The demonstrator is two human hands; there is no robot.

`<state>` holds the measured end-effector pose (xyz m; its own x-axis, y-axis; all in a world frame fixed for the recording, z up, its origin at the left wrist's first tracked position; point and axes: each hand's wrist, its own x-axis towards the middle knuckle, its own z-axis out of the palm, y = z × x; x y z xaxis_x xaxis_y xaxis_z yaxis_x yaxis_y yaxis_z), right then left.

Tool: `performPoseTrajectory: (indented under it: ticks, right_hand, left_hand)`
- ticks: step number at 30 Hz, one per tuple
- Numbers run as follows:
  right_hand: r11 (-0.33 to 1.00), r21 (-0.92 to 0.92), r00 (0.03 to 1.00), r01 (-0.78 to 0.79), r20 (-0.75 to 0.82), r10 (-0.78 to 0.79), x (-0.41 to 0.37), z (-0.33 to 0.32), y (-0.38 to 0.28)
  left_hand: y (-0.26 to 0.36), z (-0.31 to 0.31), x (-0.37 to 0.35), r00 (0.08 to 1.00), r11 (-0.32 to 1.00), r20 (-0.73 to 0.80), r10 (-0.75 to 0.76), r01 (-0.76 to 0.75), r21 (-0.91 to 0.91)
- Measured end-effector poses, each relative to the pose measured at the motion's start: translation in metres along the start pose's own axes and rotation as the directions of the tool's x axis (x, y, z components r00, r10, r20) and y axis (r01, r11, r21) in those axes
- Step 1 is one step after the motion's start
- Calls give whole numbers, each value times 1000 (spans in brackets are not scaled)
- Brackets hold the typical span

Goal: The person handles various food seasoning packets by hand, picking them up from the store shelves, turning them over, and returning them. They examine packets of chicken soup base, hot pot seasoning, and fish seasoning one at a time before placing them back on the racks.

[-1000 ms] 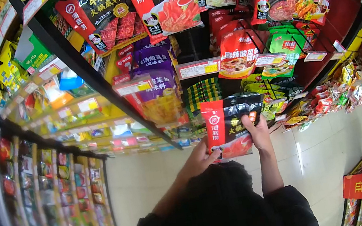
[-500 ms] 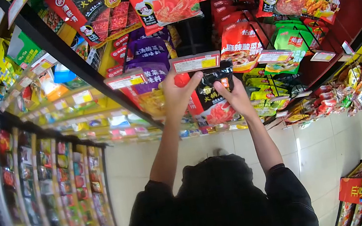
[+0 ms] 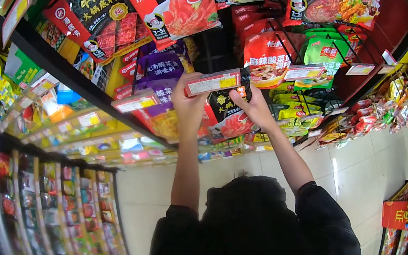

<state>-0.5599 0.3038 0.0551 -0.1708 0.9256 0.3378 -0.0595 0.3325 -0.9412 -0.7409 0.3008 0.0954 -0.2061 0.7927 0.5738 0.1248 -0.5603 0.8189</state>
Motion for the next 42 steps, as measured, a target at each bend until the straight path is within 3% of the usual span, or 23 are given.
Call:
performPoseTrajectory:
  ticks: [9,18,21,25,28,34,39,42]
  right_hand:
    - [998,-56,1000,-5,7,5,4,-5,-5]
    - [1000,1,1000,15,-6,-15,10,-6,9]
    - [1000,-13,1000,-1,-16,0,14,-7,15]
    - [995,-64,997,73,-28,-75,27,-12,26]
    - [982,-143,992,123,-8,-125,36,-18,22]
    - [993,-120,1000,-4,-27,1,54,-17,21]
    - [979,-202,998,-6,-59,-6,65,-13,27]
    - [976,-218,997,9,-72,-25,64,-14,22]
  left_hand:
    - [5,6,2,1000,993,-8,-9,8,-117]
    - [-13,10,7,995,991,-5,-103,102,-89]
    - [-11,14,9,1000,994,-25,-10,13,110]
    - [-10,26,4,993,996,-115,38,-28,83]
    - [-11,24,-2,931,868,-64,360,-309,390]
    - [-29,40,-52,971,702,24,237,-188,687]
    - [-66,61,-80,968,724,200,152,-246,645]
    - [-89,66,-76,969,676,210,133,-244,696]
